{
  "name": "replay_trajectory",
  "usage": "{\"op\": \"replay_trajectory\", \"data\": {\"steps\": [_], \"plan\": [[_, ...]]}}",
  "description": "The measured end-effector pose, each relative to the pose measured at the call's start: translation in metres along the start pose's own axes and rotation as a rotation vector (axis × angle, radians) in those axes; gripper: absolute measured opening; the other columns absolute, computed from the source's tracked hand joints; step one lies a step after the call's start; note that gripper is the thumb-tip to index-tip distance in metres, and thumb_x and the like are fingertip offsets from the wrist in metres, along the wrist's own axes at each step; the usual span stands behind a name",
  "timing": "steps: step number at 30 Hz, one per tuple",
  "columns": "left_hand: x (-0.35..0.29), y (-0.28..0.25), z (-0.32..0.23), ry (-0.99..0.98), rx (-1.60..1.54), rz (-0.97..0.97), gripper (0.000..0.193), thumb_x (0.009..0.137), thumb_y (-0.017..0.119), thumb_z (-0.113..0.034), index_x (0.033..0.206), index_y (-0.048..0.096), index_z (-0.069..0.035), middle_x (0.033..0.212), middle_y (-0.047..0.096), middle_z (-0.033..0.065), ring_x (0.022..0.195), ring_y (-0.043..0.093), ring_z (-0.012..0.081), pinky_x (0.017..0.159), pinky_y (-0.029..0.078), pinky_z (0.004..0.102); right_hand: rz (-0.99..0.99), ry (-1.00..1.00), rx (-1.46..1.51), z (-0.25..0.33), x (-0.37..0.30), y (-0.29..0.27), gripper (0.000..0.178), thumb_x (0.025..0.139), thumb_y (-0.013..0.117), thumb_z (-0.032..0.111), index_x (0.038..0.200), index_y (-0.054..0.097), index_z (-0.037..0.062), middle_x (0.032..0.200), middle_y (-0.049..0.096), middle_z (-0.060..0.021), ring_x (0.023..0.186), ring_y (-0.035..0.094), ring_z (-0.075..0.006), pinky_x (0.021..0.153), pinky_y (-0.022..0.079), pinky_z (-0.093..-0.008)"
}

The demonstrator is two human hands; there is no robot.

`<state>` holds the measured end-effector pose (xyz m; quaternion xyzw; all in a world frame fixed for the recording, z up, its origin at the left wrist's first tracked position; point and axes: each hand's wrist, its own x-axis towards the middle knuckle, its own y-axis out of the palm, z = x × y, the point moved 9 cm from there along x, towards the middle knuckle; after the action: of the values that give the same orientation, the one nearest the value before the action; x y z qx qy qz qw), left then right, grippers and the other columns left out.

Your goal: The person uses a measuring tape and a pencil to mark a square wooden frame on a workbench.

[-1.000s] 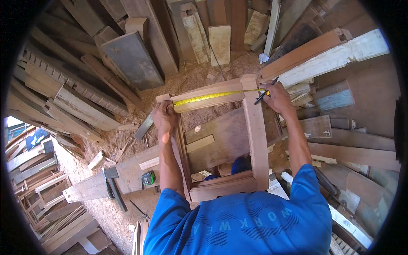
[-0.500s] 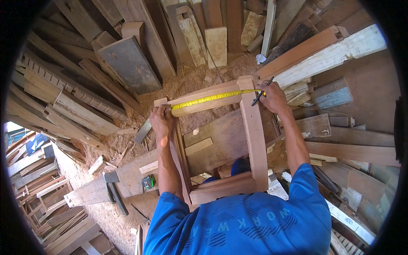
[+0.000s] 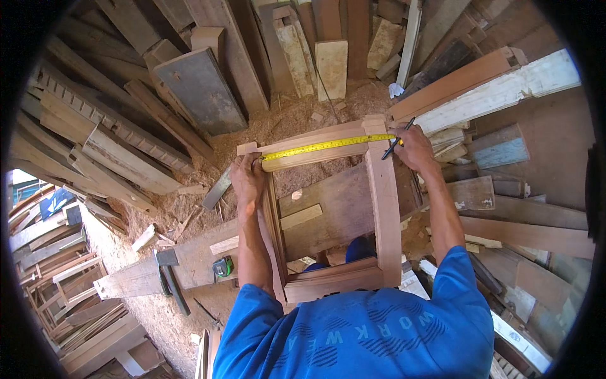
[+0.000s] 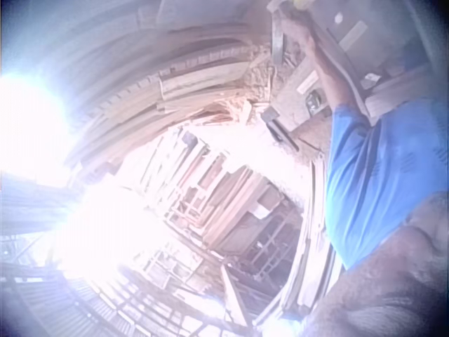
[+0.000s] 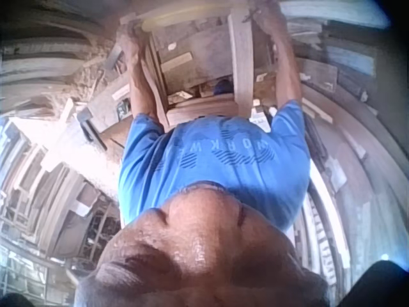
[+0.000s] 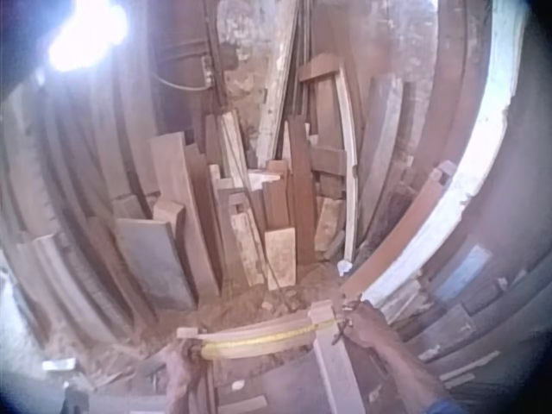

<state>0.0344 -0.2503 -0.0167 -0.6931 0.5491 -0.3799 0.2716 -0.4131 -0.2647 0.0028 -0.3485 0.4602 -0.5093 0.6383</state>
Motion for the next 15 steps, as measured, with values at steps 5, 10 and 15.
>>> {"op": "replay_trajectory", "data": {"steps": [5,10,15], "plan": [[0.0,0.002,0.003,0.002,0.019,0.014,0.017,0.087,0.072,-0.012,0.104,0.075,-0.013,0.095,0.071,0.0152,0.093,0.065,0.0381,0.084,0.051,0.0467,-0.019,-0.045,0.005,0.0,0.0,0.0,0.042,0.083,0.073,0.012,0.125,0.072,0.0127,0.131,0.063,-0.0134,0.126,0.055,-0.0359,0.109,0.046,-0.0454],[-0.001,0.003,0.004,0.001,0.01,0.003,0.018,0.087,0.072,-0.012,0.104,0.076,-0.014,0.094,0.07,0.015,0.093,0.065,0.0381,0.085,0.051,0.0464,-0.026,-0.057,-0.002,0.003,-0.001,-0.001,0.041,0.084,0.073,0.012,0.125,0.072,0.0129,0.13,0.064,-0.0134,0.125,0.055,-0.0361,0.108,0.046,-0.0456],[0.0,-0.001,-0.004,0.061,-0.018,-0.007,0.014,0.087,0.071,-0.008,0.1,0.075,-0.011,0.093,0.071,0.0131,0.089,0.066,0.0372,0.08,0.052,0.0468,-0.048,-0.044,-0.012,0.013,-0.009,-0.011,0.044,0.082,0.074,0.012,0.126,0.071,0.014,0.131,0.064,-0.0145,0.125,0.055,-0.0374,0.107,0.048,-0.0456]]}}
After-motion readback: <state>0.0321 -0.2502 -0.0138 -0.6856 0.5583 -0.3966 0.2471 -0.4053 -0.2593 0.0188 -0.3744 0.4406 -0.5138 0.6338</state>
